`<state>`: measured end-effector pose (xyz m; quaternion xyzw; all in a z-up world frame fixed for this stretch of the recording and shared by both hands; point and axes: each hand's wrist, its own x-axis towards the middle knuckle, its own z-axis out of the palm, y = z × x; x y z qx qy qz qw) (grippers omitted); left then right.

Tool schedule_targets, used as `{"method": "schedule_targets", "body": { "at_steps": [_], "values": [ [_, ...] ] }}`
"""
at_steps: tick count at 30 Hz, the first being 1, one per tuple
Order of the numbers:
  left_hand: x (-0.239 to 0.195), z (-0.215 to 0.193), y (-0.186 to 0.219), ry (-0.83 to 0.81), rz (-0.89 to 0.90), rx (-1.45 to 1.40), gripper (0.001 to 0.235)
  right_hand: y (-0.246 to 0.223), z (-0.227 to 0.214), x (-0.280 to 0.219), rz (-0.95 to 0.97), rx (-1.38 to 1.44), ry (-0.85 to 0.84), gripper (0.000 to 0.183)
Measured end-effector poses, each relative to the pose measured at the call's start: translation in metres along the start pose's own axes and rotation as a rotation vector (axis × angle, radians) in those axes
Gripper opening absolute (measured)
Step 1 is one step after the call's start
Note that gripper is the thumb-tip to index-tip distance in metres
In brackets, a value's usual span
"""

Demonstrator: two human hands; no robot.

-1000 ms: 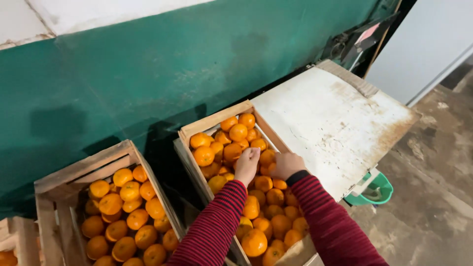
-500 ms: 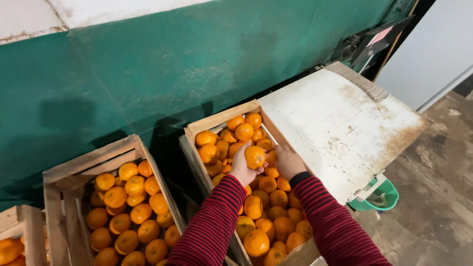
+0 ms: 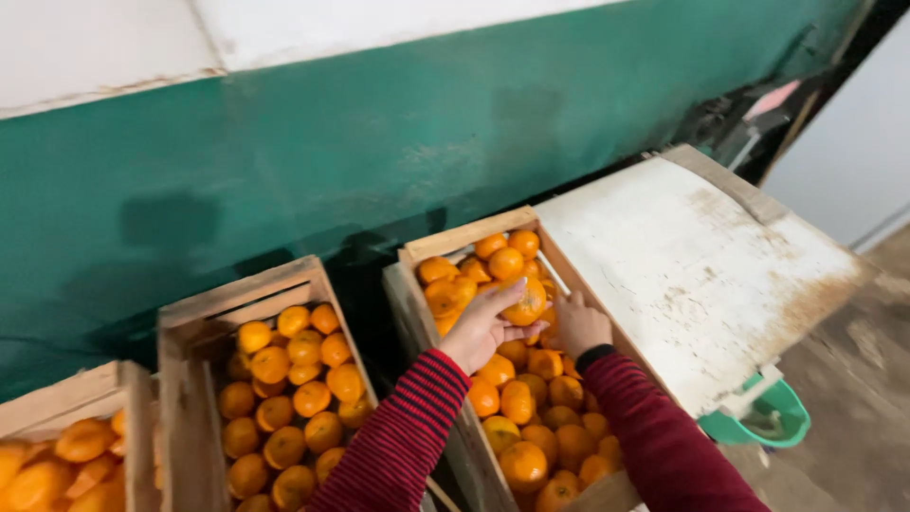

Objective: Sorting oranges or mandarins between different wooden crates in a backroom storage area.

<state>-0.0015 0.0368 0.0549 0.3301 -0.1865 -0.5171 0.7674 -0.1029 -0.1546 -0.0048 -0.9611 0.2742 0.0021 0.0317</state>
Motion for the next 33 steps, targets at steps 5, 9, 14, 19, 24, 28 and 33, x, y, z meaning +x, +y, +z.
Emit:
{"method": "schedule_targets", "body": {
  "at_steps": [5,9,14,19,24,28,33],
  "values": [
    [-0.056,-0.004,0.037,0.009,0.147,0.037,0.04,-0.008,-0.025,-0.006,-0.038,0.691,-0.111,0.074],
    [-0.098,-0.009,0.061,0.026,0.255,0.136,0.045,-0.034,-0.057,-0.022,-0.213,1.931,-0.349,0.065],
    [-0.138,-0.013,0.074,0.148,0.295,0.23,0.048,-0.066,-0.026,0.002,-0.389,2.175,-0.574,0.06],
    [-0.18,-0.034,0.092,0.188,0.347,0.225,0.049,-0.144,-0.043,-0.006,-0.554,2.155,-0.768,0.054],
    [-0.246,-0.073,0.138,0.477,0.536,0.281,0.067,-0.242,-0.086,-0.014,-0.561,1.991,-0.847,0.057],
    [-0.294,-0.122,0.17,0.678,0.823,0.709,0.075,-0.319,-0.06,-0.002,-0.657,1.854,-0.941,0.063],
    [-0.334,-0.139,0.155,0.975,0.341,1.701,0.081,-0.421,0.006,0.022,-0.973,1.102,-0.536,0.075]
  ]
}}
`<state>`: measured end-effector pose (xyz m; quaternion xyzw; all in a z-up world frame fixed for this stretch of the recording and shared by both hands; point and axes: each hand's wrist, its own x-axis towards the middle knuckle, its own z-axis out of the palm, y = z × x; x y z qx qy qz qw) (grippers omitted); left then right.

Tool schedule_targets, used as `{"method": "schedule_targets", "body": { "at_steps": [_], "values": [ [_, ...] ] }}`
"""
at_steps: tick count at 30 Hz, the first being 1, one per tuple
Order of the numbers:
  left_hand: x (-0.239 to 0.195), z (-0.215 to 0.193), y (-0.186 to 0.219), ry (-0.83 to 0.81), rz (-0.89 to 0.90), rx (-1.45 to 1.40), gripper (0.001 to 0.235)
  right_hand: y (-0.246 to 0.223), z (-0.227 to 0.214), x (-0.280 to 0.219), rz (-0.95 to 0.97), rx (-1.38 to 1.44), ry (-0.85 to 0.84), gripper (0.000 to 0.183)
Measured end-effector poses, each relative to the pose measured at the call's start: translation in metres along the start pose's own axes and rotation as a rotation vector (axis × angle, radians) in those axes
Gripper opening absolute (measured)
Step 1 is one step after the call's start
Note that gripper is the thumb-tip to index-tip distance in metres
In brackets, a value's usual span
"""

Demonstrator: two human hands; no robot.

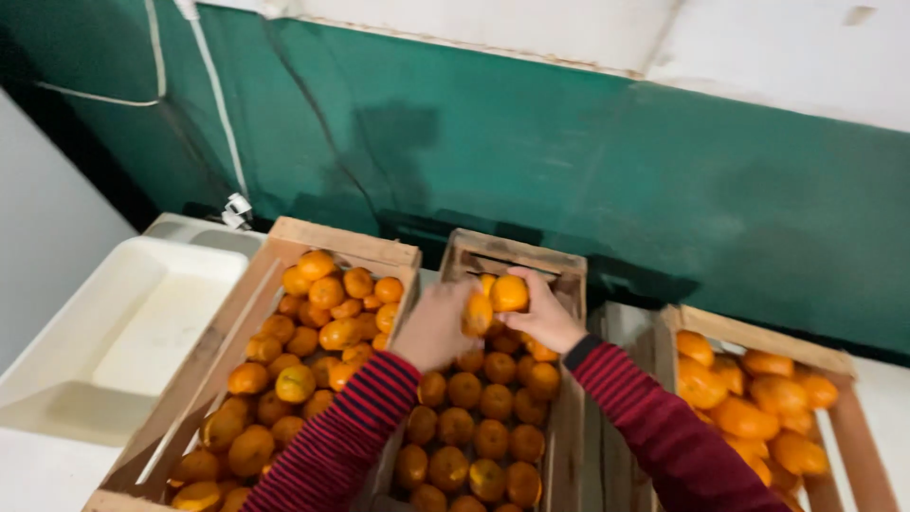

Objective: Sorting oranges or mandarins between different wooden crates in a backroom storage area.

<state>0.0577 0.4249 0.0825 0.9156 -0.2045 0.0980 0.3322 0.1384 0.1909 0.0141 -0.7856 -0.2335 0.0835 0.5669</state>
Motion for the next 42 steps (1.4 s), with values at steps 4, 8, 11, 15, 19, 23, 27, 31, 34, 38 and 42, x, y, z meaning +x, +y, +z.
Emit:
{"method": "schedule_targets", "body": {
  "at_steps": [4,8,11,15,19,23,27,31,34,38,42],
  "values": [
    [-0.027,0.032,-0.032,-0.004,0.115,0.161,0.072,0.025,0.032,0.056,-0.058,-0.39,-0.002,0.081],
    [-0.033,0.04,-0.039,-0.091,0.127,0.324,0.06,0.053,0.048,0.094,0.009,-0.647,-0.095,0.078],
    [-0.036,0.051,-0.054,-0.138,0.124,0.419,0.043,0.091,0.053,0.117,0.001,-0.728,-0.166,0.074],
    [-0.03,0.058,-0.062,-0.109,0.194,0.546,0.035,0.227,0.049,0.16,-0.085,-0.905,-0.222,0.051],
    [-0.012,0.083,-0.065,-0.187,0.165,0.5,0.028,0.135,0.049,0.138,-0.032,-0.984,-0.314,0.06],
    [0.018,0.135,-0.083,-0.217,0.113,0.602,0.02,0.11,0.05,0.136,-0.065,-1.095,-0.335,0.06],
    [0.041,0.191,-0.11,-0.237,-0.08,0.71,0.017,0.142,0.058,0.141,-0.118,-1.219,-0.265,0.035],
    [0.054,0.236,-0.158,-0.24,-0.205,0.799,0.02,0.17,0.056,0.145,-0.189,-1.269,-0.159,0.03],
    [0.057,0.258,-0.185,-0.149,-0.22,0.933,0.025,0.173,0.053,0.142,-0.215,-1.25,-0.082,0.025],
    [0.062,0.254,-0.184,-0.1,-0.29,0.779,0.018,0.167,0.05,0.139,-0.31,-1.138,0.0,0.021],
    [0.06,0.243,-0.177,-0.128,-0.315,0.726,0.021,0.166,0.049,0.137,-0.325,-1.082,0.0,0.023]
  ]
}}
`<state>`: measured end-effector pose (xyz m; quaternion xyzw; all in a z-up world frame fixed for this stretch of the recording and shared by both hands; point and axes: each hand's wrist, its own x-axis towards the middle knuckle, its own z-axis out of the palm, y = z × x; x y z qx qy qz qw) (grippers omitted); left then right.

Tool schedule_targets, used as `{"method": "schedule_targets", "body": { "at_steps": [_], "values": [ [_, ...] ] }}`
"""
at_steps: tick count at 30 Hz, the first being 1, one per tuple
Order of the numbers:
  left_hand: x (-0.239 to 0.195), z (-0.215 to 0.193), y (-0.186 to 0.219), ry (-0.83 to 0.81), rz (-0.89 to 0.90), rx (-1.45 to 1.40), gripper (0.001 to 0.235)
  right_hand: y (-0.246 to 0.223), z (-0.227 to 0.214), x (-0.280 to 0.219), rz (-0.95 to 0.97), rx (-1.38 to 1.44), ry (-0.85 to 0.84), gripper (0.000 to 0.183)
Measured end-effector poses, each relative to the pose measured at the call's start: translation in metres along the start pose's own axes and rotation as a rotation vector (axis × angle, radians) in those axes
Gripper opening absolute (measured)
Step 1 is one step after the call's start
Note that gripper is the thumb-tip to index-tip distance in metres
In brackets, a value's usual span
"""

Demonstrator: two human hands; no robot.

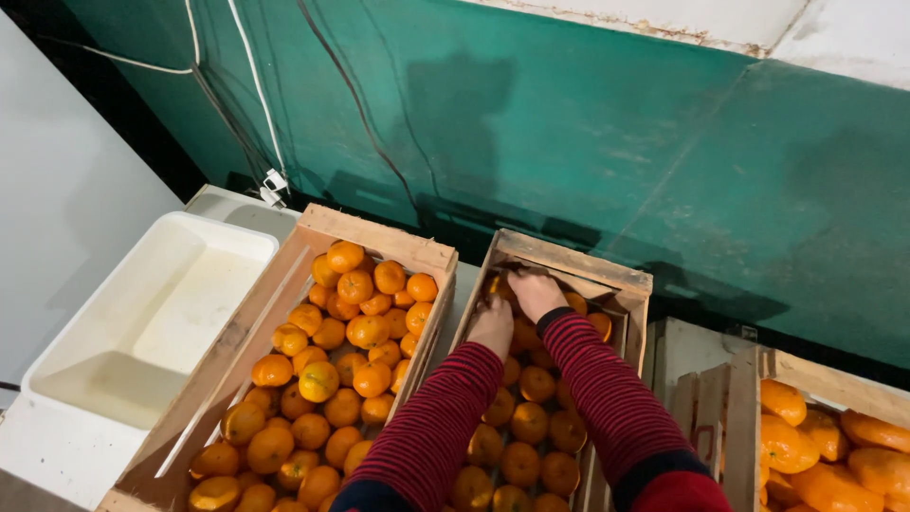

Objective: Sorting oranges or mandarins between different wooden crates in a backroom storage area.

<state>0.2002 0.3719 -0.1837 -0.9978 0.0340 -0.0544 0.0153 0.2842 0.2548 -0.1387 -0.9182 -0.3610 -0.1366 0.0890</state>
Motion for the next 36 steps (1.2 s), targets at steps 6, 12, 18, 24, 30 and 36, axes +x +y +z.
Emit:
{"method": "schedule_targets", "body": {
  "at_steps": [6,12,18,24,30,36],
  "values": [
    [-0.003,-0.01,0.0,0.061,-0.068,-0.185,0.05,-0.008,-0.019,0.002,0.072,0.088,-0.135,0.033],
    [0.006,-0.018,-0.001,-0.241,0.132,0.245,0.049,-0.017,-0.085,-0.025,0.01,0.238,-0.23,0.041],
    [-0.002,-0.016,-0.001,-0.142,0.189,0.271,0.044,-0.017,-0.163,-0.084,0.019,0.302,-0.205,0.037],
    [0.002,-0.014,-0.005,0.166,0.075,0.047,0.043,-0.013,-0.215,-0.138,0.199,0.302,-0.163,0.037],
    [-0.027,-0.192,-0.032,0.051,0.113,-0.447,0.072,-0.013,-0.169,-0.117,0.199,0.286,-0.126,0.037],
    [-0.05,-0.252,-0.061,0.2,0.104,-0.795,0.067,-0.05,-0.082,-0.026,0.131,0.295,-0.091,0.051]
  ]
}}
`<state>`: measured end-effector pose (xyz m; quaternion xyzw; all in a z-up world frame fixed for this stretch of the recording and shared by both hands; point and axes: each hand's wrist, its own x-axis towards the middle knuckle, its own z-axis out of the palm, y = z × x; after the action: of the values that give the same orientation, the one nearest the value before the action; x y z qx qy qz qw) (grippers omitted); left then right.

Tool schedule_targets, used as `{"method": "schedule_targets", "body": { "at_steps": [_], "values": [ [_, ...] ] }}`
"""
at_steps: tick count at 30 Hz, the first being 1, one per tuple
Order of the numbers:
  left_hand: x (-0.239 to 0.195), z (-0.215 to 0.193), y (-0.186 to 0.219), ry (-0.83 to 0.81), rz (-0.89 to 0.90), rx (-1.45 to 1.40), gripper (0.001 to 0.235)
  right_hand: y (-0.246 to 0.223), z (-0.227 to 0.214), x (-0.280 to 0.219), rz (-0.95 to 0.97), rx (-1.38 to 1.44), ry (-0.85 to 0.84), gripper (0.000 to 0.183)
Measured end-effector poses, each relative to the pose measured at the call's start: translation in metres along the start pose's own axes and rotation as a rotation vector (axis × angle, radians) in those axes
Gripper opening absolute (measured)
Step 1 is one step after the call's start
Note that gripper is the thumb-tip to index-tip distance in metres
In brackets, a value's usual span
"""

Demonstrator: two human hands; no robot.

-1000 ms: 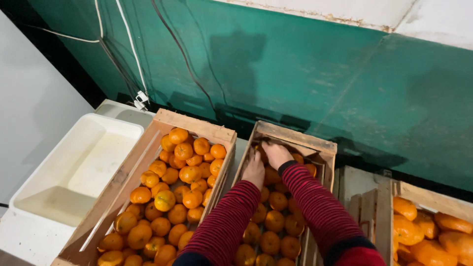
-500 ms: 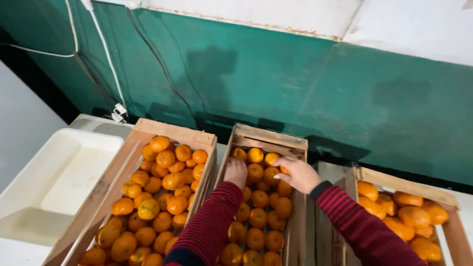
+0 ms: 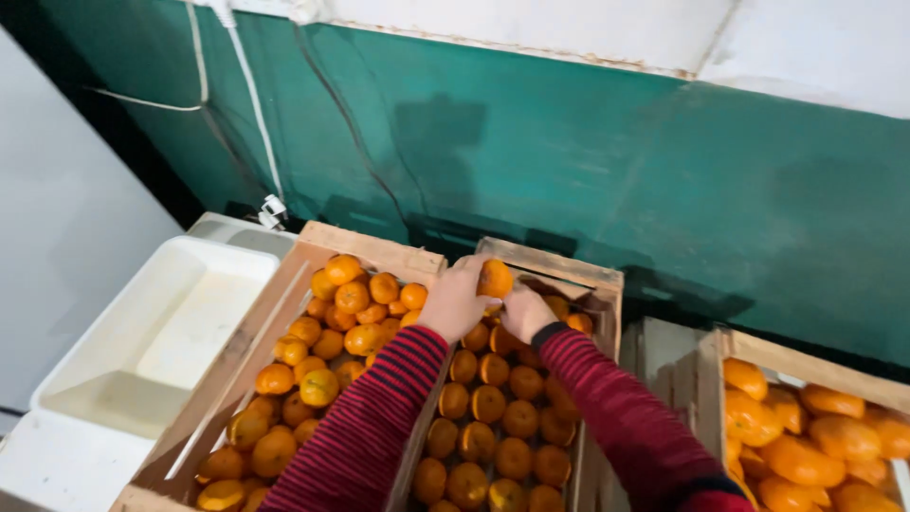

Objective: Sorting oranges or mandarins between different wooden crates in a backroom storage area.

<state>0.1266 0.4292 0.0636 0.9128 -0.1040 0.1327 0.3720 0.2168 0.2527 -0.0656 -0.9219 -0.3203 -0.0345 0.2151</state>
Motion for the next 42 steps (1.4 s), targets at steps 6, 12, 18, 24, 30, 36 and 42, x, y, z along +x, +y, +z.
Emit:
{"method": "schedule_targets", "body": {
  "at_steps": [6,12,18,24,30,36,42],
  "values": [
    [-0.021,-0.013,-0.016,0.117,0.078,-0.118,0.07,-0.004,0.055,0.044,0.259,0.78,0.046,0.053],
    [-0.021,-0.016,-0.015,0.116,0.043,-0.148,0.069,0.054,0.076,0.048,-0.172,0.062,-0.089,0.052],
    [-0.007,0.054,-0.02,0.017,0.161,0.029,0.062,0.047,-0.009,0.009,0.134,0.253,0.088,0.038],
    [0.019,0.183,-0.095,-0.307,0.095,0.728,0.023,0.046,-0.055,-0.058,0.21,0.18,-0.036,0.027],
    [0.022,0.219,-0.144,-0.23,0.058,0.765,0.027,0.023,-0.098,-0.112,0.139,0.237,0.061,0.028],
    [0.017,0.236,-0.157,-0.214,0.087,0.839,0.022,0.012,-0.114,-0.122,0.309,0.259,0.061,0.031],
    [0.012,0.246,-0.177,-0.112,0.132,1.024,0.027,0.006,-0.065,-0.097,-0.03,0.091,-0.028,0.025]
  ]
}}
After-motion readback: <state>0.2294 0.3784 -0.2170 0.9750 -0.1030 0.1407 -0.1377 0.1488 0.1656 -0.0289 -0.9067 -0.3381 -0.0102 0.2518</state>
